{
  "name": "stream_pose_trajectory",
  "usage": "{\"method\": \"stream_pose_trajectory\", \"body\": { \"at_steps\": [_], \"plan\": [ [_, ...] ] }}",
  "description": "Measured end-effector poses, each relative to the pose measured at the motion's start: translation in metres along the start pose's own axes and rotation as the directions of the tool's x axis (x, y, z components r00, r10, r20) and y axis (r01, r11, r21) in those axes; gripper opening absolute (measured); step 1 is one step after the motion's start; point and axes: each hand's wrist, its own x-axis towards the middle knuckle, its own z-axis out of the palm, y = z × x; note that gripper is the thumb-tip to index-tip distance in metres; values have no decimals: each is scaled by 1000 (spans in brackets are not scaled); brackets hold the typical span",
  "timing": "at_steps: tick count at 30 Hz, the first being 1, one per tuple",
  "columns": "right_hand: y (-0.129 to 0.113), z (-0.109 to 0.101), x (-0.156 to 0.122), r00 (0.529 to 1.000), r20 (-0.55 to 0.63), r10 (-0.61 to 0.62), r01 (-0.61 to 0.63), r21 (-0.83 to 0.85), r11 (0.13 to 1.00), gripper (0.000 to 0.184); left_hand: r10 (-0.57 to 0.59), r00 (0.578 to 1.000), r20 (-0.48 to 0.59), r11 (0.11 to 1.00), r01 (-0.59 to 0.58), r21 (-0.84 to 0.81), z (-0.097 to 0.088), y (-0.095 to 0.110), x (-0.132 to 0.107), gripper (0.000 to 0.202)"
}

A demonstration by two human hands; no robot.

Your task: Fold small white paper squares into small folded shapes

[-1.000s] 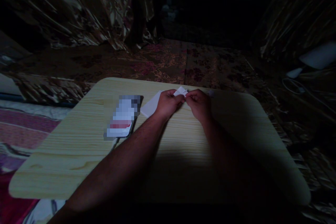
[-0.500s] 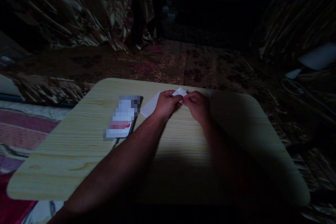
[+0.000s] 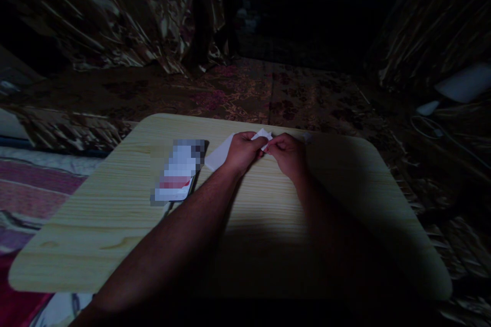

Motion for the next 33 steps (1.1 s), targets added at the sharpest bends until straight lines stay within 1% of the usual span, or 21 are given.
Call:
{"method": "stream_pose_trajectory", "body": {
  "at_steps": [7, 9, 11, 13, 16, 18, 20, 24, 28, 33],
  "plan": [
    [-1, 1, 3, 998, 2, 60, -60, 56, 997, 8, -27, 1000, -4, 999, 27, -20, 2, 3, -1, 21],
    [-1, 0, 5, 997, 0, 83, -83, 120, 989, 11, -27, 1000, -14, 999, 27, -30, 2, 3, -1, 21],
    [-2, -1, 7, 991, 9, 131, -130, 205, 970, 15, -20, 1000, -22, 999, 19, -26, 3, 3, -1, 23],
    [-4, -3, 8, 982, 24, 190, -189, 255, 948, 14, -16, 1000, -26, 1000, 15, -16, 3, 3, -1, 24],
    [-6, -5, 9, 971, 58, 233, -240, 214, 947, 15, -8, 1000, -30, 1000, 7, -17, 3, 1, -1, 28],
    [-7, -5, 8, 970, 64, 234, -241, 152, 959, 19, 11, 1000, -22, 1000, -11, -12, 4, 0, -1, 29],
    [-7, -5, 8, 973, 51, 225, -230, 113, 967, 19, 21, 1000, -23, 1000, -21, 4, 4, -1, -1, 30],
    [-6, -5, 8, 980, 31, 197, -199, 104, 975, 12, 20, 999, -32, 1000, -19, 18, 4, -3, -2, 29],
    [-6, -5, 8, 979, 22, 204, -205, 75, 976, 10, 32, 999, -35, 998, -31, 47, 3, -4, -2, 28],
    [-4, -5, 8, 983, 14, 183, -183, 64, 981, 10, 11, 999, -32, 999, -9, 51, 2, -3, -1, 27]
  ]
}}
